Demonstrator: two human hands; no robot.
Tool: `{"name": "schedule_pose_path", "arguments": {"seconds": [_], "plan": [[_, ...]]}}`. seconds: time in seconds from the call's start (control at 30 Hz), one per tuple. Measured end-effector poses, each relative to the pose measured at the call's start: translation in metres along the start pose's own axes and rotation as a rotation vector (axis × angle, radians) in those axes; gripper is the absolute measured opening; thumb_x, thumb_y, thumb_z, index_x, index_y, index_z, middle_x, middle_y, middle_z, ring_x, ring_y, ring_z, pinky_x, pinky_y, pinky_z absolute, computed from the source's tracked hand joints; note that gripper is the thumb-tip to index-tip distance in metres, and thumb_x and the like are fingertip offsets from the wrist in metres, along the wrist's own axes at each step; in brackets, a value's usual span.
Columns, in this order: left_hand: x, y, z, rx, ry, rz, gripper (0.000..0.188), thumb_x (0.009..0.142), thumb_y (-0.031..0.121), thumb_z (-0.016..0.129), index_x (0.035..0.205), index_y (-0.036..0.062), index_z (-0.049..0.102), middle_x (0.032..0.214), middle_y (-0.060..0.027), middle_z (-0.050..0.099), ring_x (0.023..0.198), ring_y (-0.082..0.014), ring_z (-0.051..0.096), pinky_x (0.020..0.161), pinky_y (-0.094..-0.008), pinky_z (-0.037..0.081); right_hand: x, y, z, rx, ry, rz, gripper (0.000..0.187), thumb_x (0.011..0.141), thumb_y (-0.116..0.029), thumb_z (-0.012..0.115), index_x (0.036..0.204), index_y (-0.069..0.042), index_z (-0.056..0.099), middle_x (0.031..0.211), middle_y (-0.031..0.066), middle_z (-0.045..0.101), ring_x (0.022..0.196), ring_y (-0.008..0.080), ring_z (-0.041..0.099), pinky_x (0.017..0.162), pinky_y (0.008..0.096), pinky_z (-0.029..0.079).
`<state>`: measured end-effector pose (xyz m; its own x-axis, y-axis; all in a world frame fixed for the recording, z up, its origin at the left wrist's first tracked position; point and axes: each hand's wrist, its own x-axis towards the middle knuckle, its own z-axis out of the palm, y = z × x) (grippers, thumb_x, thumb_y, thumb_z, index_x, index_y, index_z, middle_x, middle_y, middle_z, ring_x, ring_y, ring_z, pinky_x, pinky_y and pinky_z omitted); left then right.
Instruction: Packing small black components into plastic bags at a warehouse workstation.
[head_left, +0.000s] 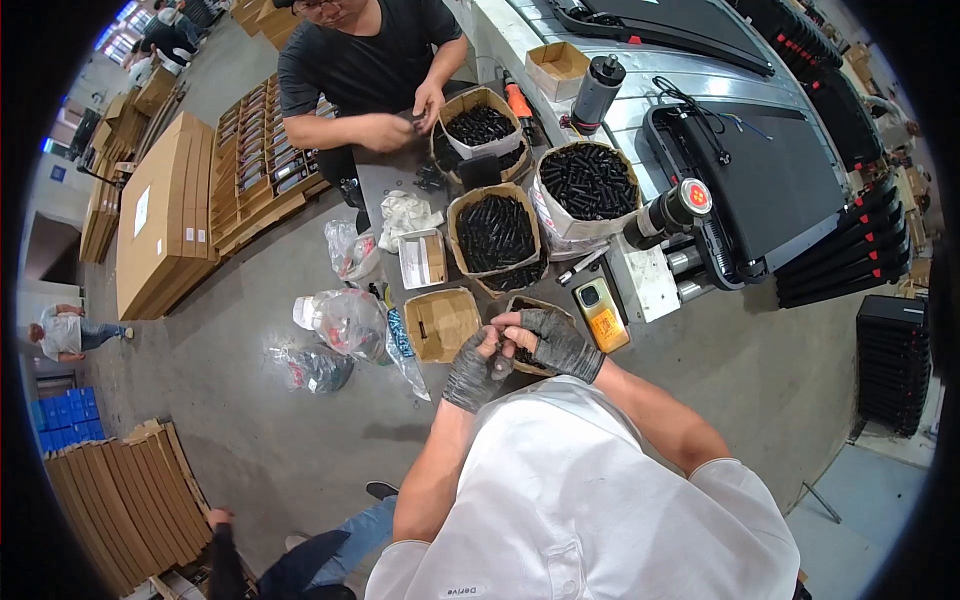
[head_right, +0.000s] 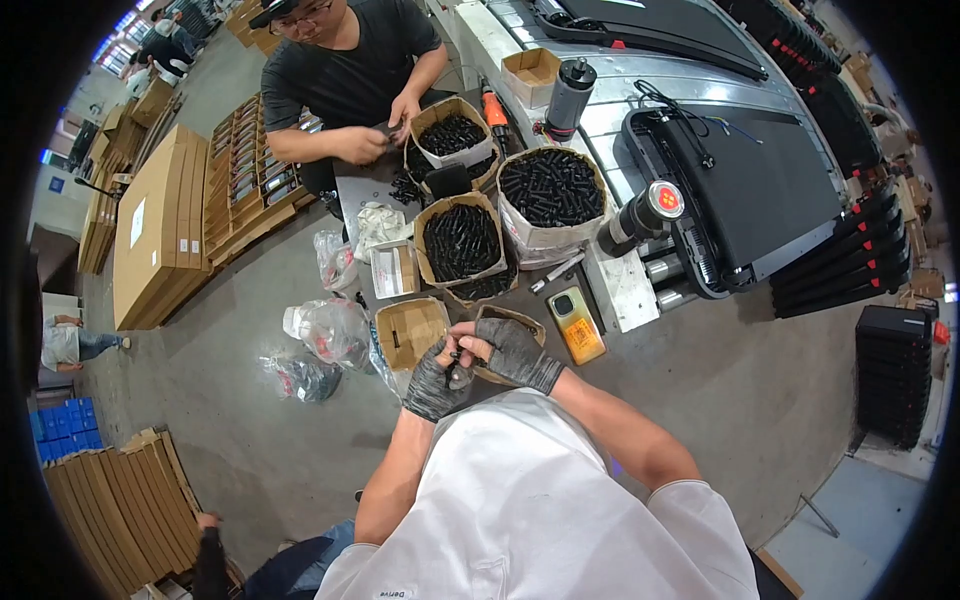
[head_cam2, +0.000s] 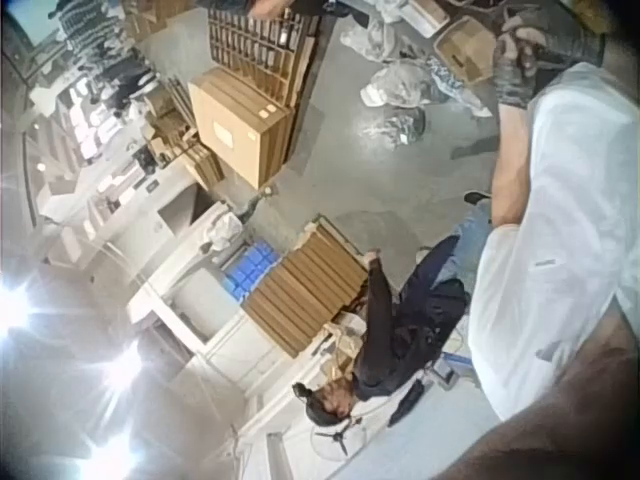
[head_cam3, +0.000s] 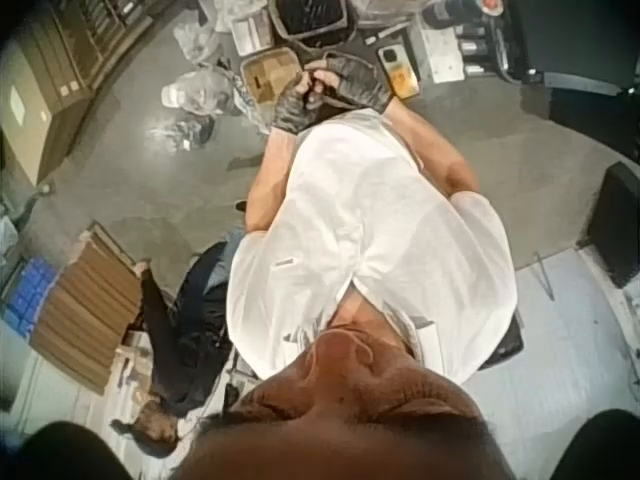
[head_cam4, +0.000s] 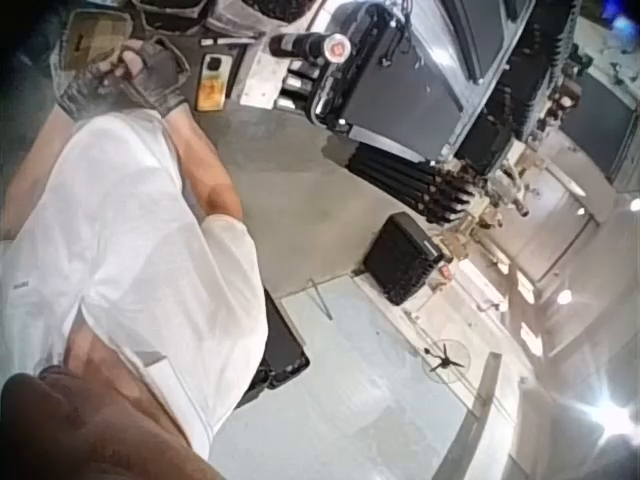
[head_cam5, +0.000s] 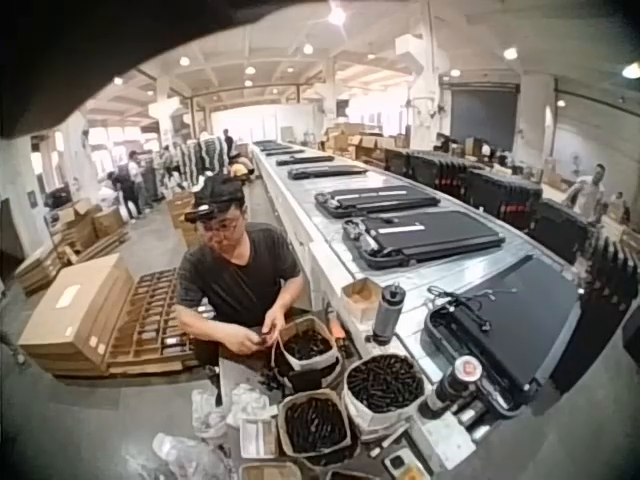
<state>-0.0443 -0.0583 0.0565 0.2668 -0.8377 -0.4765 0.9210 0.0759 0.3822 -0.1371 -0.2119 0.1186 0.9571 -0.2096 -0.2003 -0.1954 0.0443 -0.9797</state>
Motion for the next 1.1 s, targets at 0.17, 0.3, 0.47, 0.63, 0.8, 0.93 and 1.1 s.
{"name": "schedule_pose_path", "arguments": {"seconds": [0.17, 0.3, 0.47, 0.63, 0.8, 0.93, 1.1], "plan": [[-0.019, 0.015, -0.004, 0.195, 0.147, 0.149, 0.030, 0.092, 0.034, 0.061, 0.100, 0.0057, 0.059, 0.074, -0.0053, 0.059, 0.053, -0.0115, 0.049, 0.046, -0.0227, 0.037, -0.007, 0.023, -0.028, -0.131, 0.085, 0.144, 0.024, 0.091, -0.018, 0.057, 0.107, -0.002, 0.063, 0.089, 0.0058, 0.064, 0.080, 0.0137, 0.060, 0.076, 0.0279, 0.048], [-0.033, 0.010, -0.020, 0.225, 0.190, 0.105, 0.030, 0.091, 0.034, 0.063, 0.097, 0.0048, 0.061, 0.074, -0.0059, 0.061, 0.054, -0.0122, 0.052, 0.046, -0.0238, 0.039, -0.012, 0.102, -0.043, -0.497, -0.054, 0.050, 0.015, 0.080, -0.006, 0.057, 0.093, -0.002, 0.063, 0.090, 0.0104, 0.065, 0.083, 0.0273, 0.062, 0.076, 0.0362, 0.049], [-0.041, -0.005, -0.033, 0.162, 0.196, 0.116, 0.029, 0.091, 0.033, 0.063, 0.098, 0.0049, 0.061, 0.075, -0.0063, 0.062, 0.054, -0.0132, 0.053, 0.046, -0.0244, 0.039, -0.006, 0.139, -0.030, -1.149, -0.334, -0.139, 0.017, 0.073, -0.006, 0.061, 0.089, -0.007, 0.067, 0.091, 0.0130, 0.064, 0.088, 0.0313, 0.063, 0.078, 0.0371, 0.050], [-0.053, -0.012, -0.038, 0.098, 0.202, 0.146, 0.027, 0.091, 0.031, 0.062, 0.097, 0.0051, 0.061, 0.075, -0.0071, 0.061, 0.054, -0.0141, 0.053, 0.046, -0.0247, 0.039, 0.011, 0.150, -0.005, -1.579, -0.462, 0.093, 0.016, 0.075, -0.018, 0.060, 0.082, -0.011, 0.072, 0.084, 0.0119, 0.070, 0.077, 0.0294, 0.068, 0.063, 0.0464, 0.051], [-0.054, -0.013, -0.037, 0.038, 0.205, 0.184, 0.025, 0.092, 0.031, 0.061, 0.098, 0.0062, 0.061, 0.074, -0.0059, 0.061, 0.055, -0.0130, 0.052, 0.046, -0.0241, 0.039, 0.013, 0.160, 0.004, -1.620, -0.509, 0.149, 0.020, 0.082, -0.019, 0.056, 0.088, -0.011, 0.074, 0.083, 0.0086, 0.072, 0.080, 0.0275, 0.070, 0.062, 0.0447, 0.053], [-0.055, -0.013, -0.039, 0.067, 0.255, 0.196, 0.025, 0.093, 0.031, 0.061, 0.098, 0.0062, 0.060, 0.075, -0.0051, 0.061, 0.056, -0.0123, 0.053, 0.046, -0.0233, 0.039, 0.012, 0.154, -0.001, -1.560, -0.534, 0.097, 0.018, 0.080, -0.016, 0.057, 0.085, -0.010, 0.074, 0.083, 0.0114, 0.071, 0.080, 0.0295, 0.069, 0.062, 0.0437, 0.053], [-0.045, -0.014, -0.042, 0.126, 0.251, 0.155, 0.025, 0.093, 0.030, 0.060, 0.098, 0.0053, 0.060, 0.075, -0.0048, 0.061, 0.057, -0.0121, 0.053, 0.047, -0.0234, 0.040, 0.022, 0.149, -0.023, -1.357, -0.633, 0.122, 0.018, 0.076, -0.014, 0.059, 0.089, -0.010, 0.071, 0.088, 0.0157, 0.069, 0.085, 0.0344, 0.067, 0.071, 0.0403, 0.053]]}}
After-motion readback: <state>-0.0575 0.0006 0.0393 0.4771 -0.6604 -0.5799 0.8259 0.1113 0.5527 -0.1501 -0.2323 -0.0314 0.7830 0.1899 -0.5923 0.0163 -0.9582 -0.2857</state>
